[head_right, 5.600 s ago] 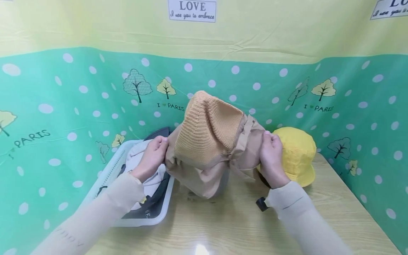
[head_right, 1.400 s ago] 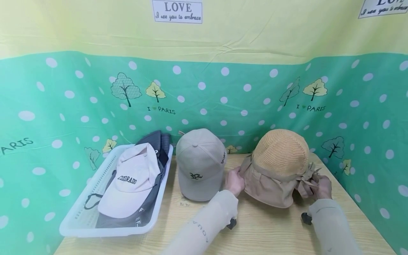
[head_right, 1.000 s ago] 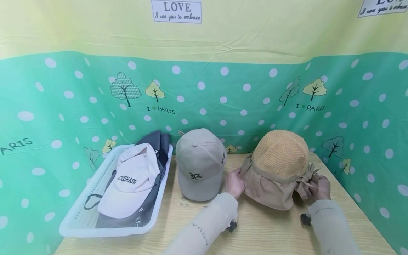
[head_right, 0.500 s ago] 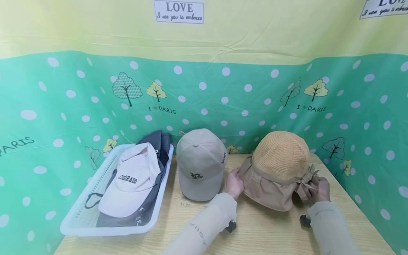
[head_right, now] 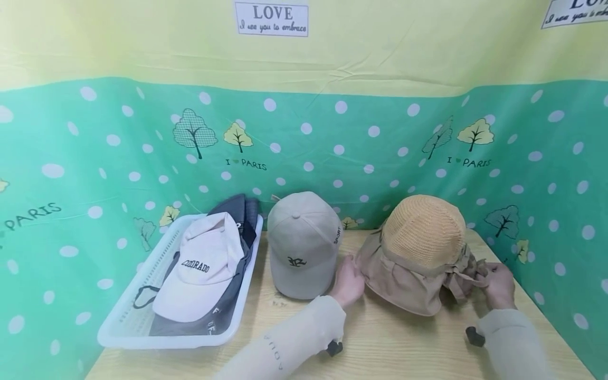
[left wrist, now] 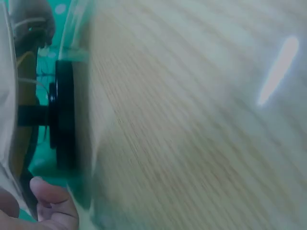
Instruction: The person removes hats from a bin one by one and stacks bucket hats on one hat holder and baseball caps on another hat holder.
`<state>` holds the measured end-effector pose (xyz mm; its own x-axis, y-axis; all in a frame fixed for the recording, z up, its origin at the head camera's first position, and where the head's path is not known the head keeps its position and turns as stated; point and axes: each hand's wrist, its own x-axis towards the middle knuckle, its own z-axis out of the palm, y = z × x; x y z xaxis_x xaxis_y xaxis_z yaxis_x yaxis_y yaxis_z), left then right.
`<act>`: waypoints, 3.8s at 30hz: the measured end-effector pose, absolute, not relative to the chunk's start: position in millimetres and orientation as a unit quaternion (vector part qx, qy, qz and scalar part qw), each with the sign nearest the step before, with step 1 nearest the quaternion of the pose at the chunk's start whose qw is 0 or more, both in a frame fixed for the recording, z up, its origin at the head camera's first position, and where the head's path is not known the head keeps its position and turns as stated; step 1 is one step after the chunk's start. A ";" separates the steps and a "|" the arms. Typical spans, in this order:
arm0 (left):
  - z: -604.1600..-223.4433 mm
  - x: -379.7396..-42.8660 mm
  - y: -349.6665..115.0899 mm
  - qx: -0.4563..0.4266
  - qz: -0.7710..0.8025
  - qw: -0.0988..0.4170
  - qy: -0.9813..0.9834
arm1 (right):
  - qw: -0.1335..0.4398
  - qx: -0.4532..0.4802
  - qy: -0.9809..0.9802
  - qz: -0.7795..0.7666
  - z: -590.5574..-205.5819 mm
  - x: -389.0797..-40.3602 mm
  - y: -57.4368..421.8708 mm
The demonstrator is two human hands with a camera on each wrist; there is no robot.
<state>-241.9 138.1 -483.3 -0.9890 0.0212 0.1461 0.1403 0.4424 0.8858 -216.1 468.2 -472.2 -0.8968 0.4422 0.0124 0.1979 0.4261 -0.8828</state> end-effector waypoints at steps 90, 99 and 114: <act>-377.9 -215.4 -147.1 -0.173 -0.374 0.102 -0.906 | 0.309 0.265 -0.816 0.411 -425.4 -180.0 169.6; -373.6 -227.5 -172.9 -0.158 -0.358 0.118 -0.913 | 0.284 0.288 -0.802 0.439 -422.1 -183.0 140.2; -356.7 -265.5 -209.3 -0.122 -0.281 0.087 -0.948 | 0.160 0.286 -0.808 0.489 -424.0 -181.6 91.5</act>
